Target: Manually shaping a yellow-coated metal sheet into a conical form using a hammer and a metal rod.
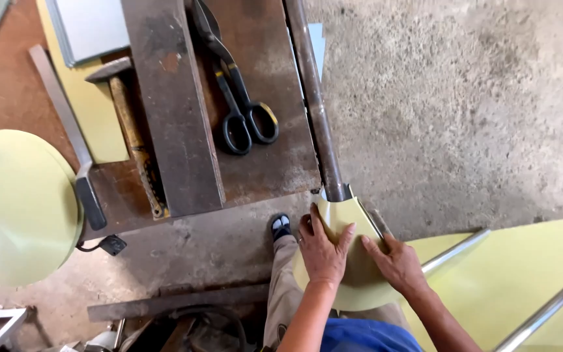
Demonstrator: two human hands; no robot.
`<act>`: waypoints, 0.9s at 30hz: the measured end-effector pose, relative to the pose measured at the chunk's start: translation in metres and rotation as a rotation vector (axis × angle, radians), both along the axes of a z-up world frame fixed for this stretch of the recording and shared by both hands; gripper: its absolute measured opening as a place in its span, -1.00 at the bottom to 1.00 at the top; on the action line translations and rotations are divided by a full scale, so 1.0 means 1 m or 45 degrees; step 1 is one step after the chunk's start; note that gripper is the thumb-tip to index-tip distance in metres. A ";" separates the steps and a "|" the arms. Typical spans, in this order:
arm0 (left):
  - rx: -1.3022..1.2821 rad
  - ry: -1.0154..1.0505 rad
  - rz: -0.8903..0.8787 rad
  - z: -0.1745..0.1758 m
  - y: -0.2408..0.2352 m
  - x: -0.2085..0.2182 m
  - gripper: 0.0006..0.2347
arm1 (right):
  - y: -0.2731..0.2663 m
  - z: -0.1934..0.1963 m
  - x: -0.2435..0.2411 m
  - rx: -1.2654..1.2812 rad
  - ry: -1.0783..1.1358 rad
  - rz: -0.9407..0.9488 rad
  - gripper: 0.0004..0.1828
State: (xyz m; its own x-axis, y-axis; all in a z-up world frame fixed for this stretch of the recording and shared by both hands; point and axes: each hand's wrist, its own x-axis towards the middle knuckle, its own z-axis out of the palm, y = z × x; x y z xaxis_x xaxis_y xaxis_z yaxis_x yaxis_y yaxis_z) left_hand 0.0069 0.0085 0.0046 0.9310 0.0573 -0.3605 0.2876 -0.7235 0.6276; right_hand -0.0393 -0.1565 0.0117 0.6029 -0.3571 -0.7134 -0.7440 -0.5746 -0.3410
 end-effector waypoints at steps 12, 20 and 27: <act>0.014 -0.038 0.132 -0.006 -0.020 -0.007 -0.25 | 0.023 -0.025 0.009 -0.114 -0.323 0.075 -0.47; 0.009 -0.054 0.122 -0.002 -0.023 -0.003 -0.22 | 0.020 -0.053 0.003 0.148 -0.320 -0.143 -0.42; -0.269 0.084 0.161 -0.005 -0.020 0.000 -0.25 | 0.018 -0.084 -0.011 0.430 -0.387 -0.301 -0.45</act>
State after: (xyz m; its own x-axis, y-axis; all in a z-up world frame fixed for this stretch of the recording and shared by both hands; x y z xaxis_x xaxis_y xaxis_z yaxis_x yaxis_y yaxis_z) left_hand 0.0065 -0.0117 -0.0004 0.8953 0.0890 -0.4365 0.4128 -0.5340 0.7378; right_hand -0.0501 -0.1384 -0.0722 0.7316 -0.2885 -0.6177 -0.6787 -0.2228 -0.6998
